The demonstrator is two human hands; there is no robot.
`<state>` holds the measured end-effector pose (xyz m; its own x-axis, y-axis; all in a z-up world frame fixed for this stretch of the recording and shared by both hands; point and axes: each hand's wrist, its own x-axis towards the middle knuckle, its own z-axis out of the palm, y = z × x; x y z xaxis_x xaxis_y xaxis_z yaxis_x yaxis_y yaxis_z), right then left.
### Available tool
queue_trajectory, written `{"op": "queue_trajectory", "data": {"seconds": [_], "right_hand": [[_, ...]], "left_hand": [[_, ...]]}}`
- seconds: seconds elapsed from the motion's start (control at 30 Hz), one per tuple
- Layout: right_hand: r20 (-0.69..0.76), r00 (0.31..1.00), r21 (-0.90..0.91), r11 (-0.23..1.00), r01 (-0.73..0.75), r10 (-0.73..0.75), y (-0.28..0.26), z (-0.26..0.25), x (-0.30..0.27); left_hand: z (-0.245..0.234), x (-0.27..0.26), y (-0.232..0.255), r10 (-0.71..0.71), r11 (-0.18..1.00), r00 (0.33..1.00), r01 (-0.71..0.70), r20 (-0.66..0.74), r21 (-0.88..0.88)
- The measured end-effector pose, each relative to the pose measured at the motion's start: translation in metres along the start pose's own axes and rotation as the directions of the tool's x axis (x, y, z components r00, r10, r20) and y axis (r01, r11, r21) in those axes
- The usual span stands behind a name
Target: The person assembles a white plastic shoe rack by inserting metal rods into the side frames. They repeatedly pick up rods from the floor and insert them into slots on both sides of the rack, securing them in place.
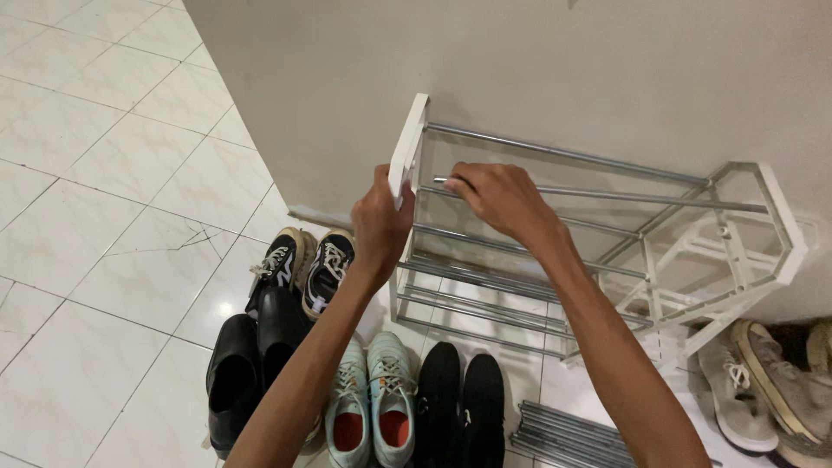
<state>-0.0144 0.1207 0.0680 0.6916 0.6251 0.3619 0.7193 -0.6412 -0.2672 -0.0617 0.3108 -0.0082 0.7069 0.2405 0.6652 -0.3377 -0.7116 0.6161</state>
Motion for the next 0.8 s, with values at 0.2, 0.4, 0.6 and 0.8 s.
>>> {"op": "queue_trajectory", "data": {"seconds": [0.2,0.4,0.6,0.8], "right_hand": [[0.053,0.994,0.059,0.994,0.095,-0.098,-0.02,0.008,-0.014],[0.01,0.986,0.081,0.983,0.165,-0.166,-0.027,0.0,-0.026],[-0.079,0.936,-0.036,0.939,0.342,-0.344,-0.027,0.012,-0.045],[-0.014,0.976,-0.287,0.936,0.205,-0.218,0.0,-0.009,-0.087]], "left_hand": [[-0.031,0.004,0.012,0.595,0.743,0.799,-0.504,-0.088,0.441],[-0.045,-0.008,0.005,0.636,0.617,0.723,-0.686,0.269,0.385],[-0.057,-0.028,-0.019,0.669,0.577,0.691,-0.716,0.276,0.394],[-0.141,-0.041,-0.031,0.578,0.712,0.785,-0.618,0.222,0.332]]}}
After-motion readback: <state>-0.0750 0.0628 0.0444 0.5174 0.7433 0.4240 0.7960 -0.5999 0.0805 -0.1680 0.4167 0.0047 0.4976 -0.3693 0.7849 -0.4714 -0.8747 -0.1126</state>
